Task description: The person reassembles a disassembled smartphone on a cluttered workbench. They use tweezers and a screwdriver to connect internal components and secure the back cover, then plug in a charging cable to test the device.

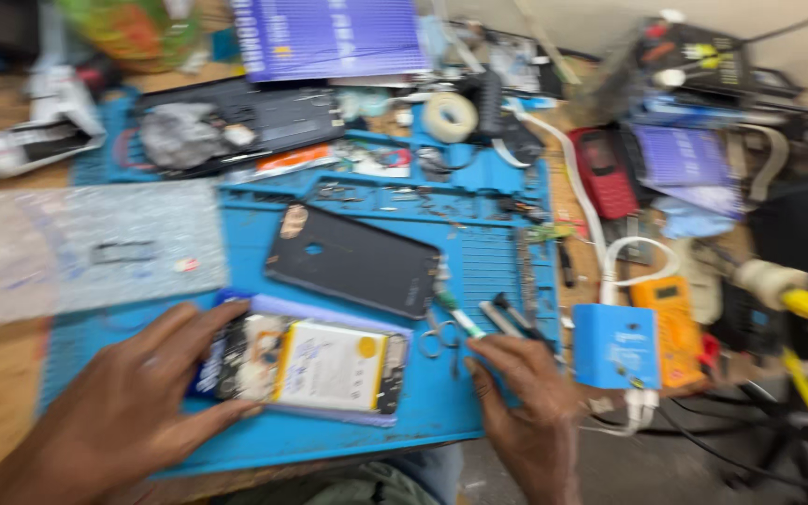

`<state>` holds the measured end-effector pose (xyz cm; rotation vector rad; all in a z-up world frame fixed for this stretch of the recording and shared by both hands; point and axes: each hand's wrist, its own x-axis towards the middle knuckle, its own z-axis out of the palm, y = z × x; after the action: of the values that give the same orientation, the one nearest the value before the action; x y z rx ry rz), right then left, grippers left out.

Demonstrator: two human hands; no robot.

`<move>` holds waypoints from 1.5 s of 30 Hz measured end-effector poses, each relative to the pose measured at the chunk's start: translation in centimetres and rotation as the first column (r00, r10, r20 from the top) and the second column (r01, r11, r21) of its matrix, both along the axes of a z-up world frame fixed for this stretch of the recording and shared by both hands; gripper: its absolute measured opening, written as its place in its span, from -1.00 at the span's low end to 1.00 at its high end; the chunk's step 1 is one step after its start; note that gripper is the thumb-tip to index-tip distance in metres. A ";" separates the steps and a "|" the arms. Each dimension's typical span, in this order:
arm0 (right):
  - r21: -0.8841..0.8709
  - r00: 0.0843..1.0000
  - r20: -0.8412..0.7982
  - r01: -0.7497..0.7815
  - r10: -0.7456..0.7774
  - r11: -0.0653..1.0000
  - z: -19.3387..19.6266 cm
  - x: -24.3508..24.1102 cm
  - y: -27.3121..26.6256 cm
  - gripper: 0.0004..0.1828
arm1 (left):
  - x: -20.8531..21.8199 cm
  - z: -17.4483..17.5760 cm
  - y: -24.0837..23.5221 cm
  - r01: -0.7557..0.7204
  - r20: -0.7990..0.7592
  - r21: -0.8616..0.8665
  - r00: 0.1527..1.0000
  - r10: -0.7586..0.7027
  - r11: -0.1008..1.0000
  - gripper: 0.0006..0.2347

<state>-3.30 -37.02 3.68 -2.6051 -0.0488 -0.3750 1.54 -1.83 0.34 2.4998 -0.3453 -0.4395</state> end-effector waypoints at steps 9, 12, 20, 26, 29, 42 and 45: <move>-0.280 0.913 -0.006 -0.393 0.407 0.876 1.2 6.6 2.8 -0.09 | -0.6 2.2 1.1 -0.035 0.087 -0.332 0.994 0.067 0.943 -0.21; -0.238 0.922 -0.115 -0.387 0.369 0.891 1.6 7.6 3.5 -0.03 | -1.4 3.9 1.5 -0.137 0.132 -0.459 0.967 0.220 0.878 -0.42; -0.172 0.915 0.169 -0.337 0.365 0.926 2.4 4.8 2.8 0.05 | -1.6 2.9 -0.7 -0.068 0.074 -0.862 0.963 0.258 0.502 -0.43; 0.130 0.913 0.179 -0.391 0.367 0.911 3.0 0.8 6.3 0.07 | -3.6 2.4 -8.5 -0.279 -0.283 -0.946 0.959 0.005 -0.162 -0.41; 0.116 0.886 0.177 -0.452 0.429 0.885 2.9 -0.2 8.3 0.06 | -4.2 1.7 -9.6 -0.207 -0.242 -0.833 0.970 0.000 -0.512 -0.42; -0.298 0.851 -0.313 -0.510 0.422 0.807 2.6 1.5 8.8 -0.12 | -6.6 -0.8 -4.4 -0.271 -0.412 -0.719 0.908 0.078 -0.640 -0.31; -0.329 0.838 -0.445 -0.481 0.315 0.813 3.0 2.5 9.5 -0.02 | -6.6 -1.2 -4.0 -0.307 -0.463 -0.714 0.881 0.095 -0.629 -0.27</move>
<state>-0.78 -27.53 6.67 -2.9435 -0.6175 0.3318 -5.07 -5.82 -0.90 0.3419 0.0798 0.1068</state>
